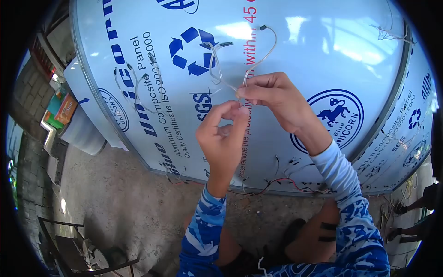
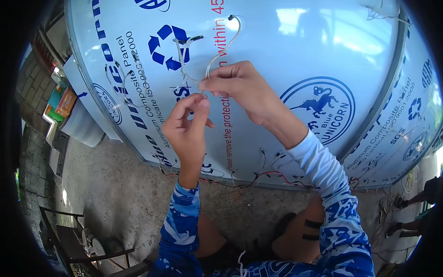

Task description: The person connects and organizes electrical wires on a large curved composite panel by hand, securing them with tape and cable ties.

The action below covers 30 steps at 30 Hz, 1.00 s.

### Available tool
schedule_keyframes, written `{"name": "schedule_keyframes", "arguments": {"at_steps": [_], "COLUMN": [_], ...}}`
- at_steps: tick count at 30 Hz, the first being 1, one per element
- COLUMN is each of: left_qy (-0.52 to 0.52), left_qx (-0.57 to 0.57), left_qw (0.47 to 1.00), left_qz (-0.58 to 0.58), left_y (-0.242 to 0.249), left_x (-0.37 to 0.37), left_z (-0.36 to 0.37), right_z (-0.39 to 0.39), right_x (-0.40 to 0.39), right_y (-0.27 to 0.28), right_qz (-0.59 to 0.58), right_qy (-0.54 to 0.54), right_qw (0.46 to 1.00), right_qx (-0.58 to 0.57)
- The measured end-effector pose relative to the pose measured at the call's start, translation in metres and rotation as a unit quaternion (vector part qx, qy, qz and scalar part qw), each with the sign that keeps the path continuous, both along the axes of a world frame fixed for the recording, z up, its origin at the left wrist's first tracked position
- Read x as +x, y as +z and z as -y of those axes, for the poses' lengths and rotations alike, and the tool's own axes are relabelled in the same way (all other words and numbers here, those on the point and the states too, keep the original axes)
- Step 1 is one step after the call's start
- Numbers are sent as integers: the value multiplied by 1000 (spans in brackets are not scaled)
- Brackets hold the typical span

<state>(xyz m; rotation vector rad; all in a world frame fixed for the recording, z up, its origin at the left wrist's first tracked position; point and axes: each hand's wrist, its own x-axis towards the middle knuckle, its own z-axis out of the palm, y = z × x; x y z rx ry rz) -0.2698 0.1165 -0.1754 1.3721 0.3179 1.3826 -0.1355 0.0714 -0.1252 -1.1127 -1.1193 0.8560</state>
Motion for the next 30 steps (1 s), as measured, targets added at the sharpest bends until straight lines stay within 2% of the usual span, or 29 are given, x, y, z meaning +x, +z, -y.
{"name": "schedule_keyframes", "arguments": {"at_steps": [1,2,3,5,6,9,11,12,13,14,15,16,17,18,19,20,21,23,24,27,29,30], "left_qy": [-180,-280,-280,-433,-432,-469,-355,-354,-256,-153,-150,-49,52,55,194,322,322,396,395,369,251,248], "left_qx": [-196,-270,-271,-318,-317,-294,-251,-254,-203,-150,-157,-82,-2,-7,164,328,326,427,426,395,271,271], "left_qw": [964,921,921,834,834,810,888,887,939,975,975,995,999,998,966,884,884,809,810,834,929,929], "left_qz": [26,31,28,127,129,194,150,150,106,59,54,29,1,-4,-47,-88,-93,-85,-86,-113,-30,-30], "left_y": [3,1,-3,-12,-16,-20,-12,-9,-5,-2,0,0,-1,-4,-7,-10,-11,-10,-11,-12,-11,-9], "left_x": [-3,-8,-7,-6,-5,-1,0,-1,-1,-1,0,0,0,1,2,2,2,0,0,1,6,6], "left_z": [1,-3,-4,-8,-10,-11,-6,-5,-5,-4,-3,-1,-1,-5,-9,-12,-15,-18,-17,-14,-11,-7], "right_z": [3,4,4,3,2,4,3,3,2,1,0,1,0,-1,-2,-1,-1,-3,-3,-1,2,4], "right_x": [4,7,9,10,10,6,6,5,3,1,-2,-6,-8,-11,-13,-16,-18,-18,-17,-12,-9,-8], "right_y": [3,6,7,5,5,6,5,4,3,1,-2,-6,-7,-8,-9,-9,-10,-12,-13,-8,-4,-2], "right_qz": [-5,-27,-49,-52,-50,-55,-40,-26,-28,19,63,56,90,126,122,124,127,125,125,104,94,83], "right_qy": [-6,32,72,103,135,120,99,77,78,49,21,24,1,-22,-19,-25,-32,-39,-47,-31,-30,-29], "right_qw": [1000,999,994,990,986,988,991,994,994,998,998,998,996,992,992,992,991,991,990,994,995,996], "right_qx": [2,-34,-70,-76,-84,-84,-79,-73,-76,-37,0,-8,1,13,9,20,33,35,39,30,30,29]}}
